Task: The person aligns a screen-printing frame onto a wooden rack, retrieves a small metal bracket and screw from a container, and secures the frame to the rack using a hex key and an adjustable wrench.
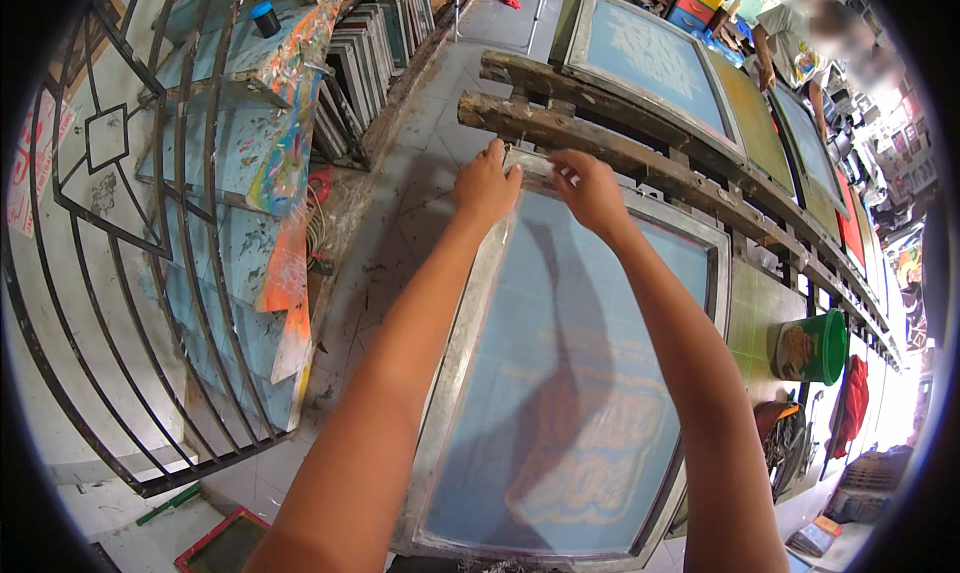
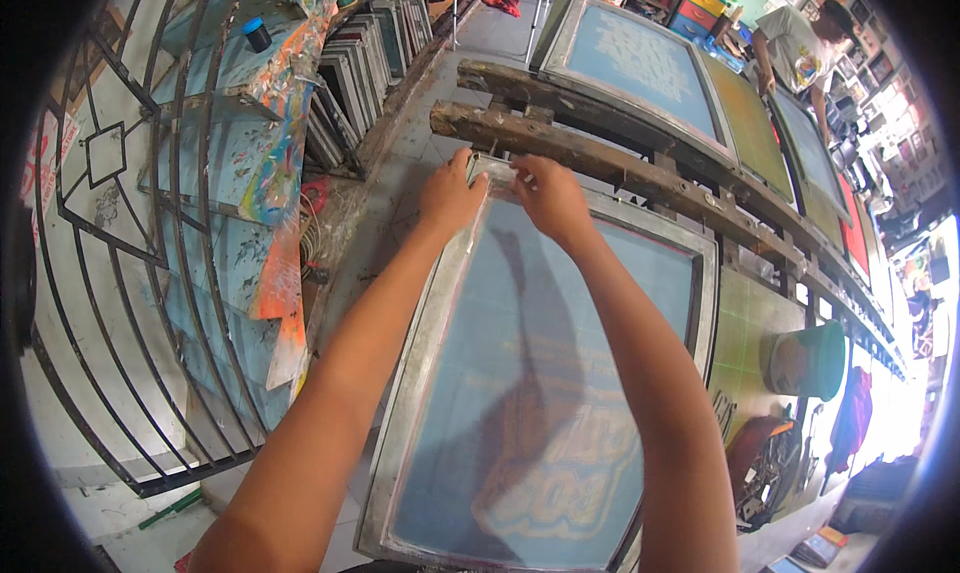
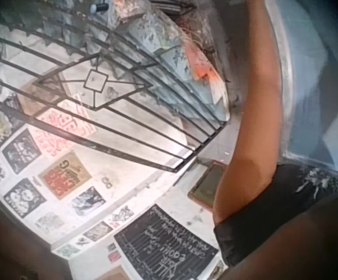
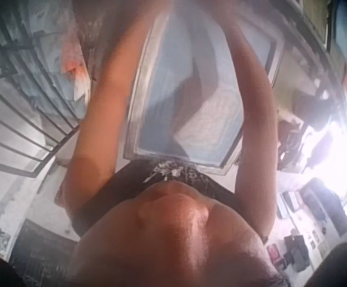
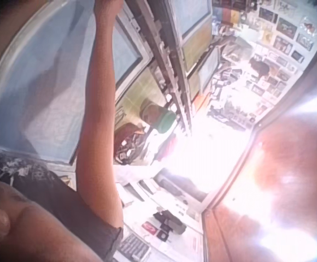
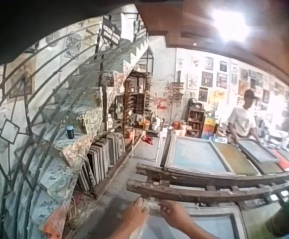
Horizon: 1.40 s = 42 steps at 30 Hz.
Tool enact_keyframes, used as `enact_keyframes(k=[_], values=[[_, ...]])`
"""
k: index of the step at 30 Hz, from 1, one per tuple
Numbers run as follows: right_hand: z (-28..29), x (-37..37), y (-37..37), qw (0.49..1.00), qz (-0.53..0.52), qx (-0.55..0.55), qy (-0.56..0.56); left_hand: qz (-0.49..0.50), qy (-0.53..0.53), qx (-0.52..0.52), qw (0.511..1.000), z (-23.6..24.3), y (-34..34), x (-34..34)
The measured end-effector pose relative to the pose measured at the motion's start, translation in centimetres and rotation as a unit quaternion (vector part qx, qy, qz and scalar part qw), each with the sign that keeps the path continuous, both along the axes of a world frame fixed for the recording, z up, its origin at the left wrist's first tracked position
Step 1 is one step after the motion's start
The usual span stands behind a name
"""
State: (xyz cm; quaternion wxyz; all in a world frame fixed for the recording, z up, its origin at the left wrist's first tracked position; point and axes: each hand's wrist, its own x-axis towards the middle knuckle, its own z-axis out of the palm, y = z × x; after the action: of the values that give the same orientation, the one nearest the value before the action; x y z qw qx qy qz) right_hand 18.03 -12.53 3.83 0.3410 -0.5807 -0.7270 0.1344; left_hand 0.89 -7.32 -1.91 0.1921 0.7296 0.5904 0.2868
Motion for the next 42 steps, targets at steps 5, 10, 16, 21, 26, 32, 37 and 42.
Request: enact_keyframes(k=[5, 10, 16, 21, 26, 32, 37, 42], values=[[-2.5, -1.8, 6.7, 0.997, -0.009, -0.023, -0.069, 0.005, -0.027, -0.016, 0.999, 0.4, 0.3, -0.2], [-3.6, -2.6, 8.7, 0.98, 0.067, 0.022, -0.186, 0.024, -0.062, 0.009, 0.998, -1.2, 0.2, -0.8], [-1.0, -3.7, 10.2, 0.913, 0.115, -0.003, -0.391, 0.029, -0.044, -0.019, 0.998, -0.4, 0.1, -0.5], [-0.1, -5.1, 12.1, 0.862, 0.17, -0.033, -0.476, 0.018, -0.05, 0.014, 0.999, -0.7, 0.3, -0.7], [-0.2, -4.8, 14.1, 0.858, 0.22, -0.045, -0.462, 0.016, -0.057, 0.045, 0.997, -1.2, 0.5, -0.8], [-0.3, -4.3, 14.4, 0.863, 0.242, -0.073, -0.437, 0.044, -0.051, 0.016, 0.998, -0.6, 0.0, -0.5], [1.3, -6.2, 13.4, 0.831, 0.212, -0.123, -0.5, 0.055, -0.047, 0.015, 0.997, -1.0, -0.1, -0.7], [1.1, -6.1, 13.3, 0.842, 0.184, -0.104, -0.496, 0.058, -0.038, 0.028, 0.997, -1.3, 0.1, -0.5]])
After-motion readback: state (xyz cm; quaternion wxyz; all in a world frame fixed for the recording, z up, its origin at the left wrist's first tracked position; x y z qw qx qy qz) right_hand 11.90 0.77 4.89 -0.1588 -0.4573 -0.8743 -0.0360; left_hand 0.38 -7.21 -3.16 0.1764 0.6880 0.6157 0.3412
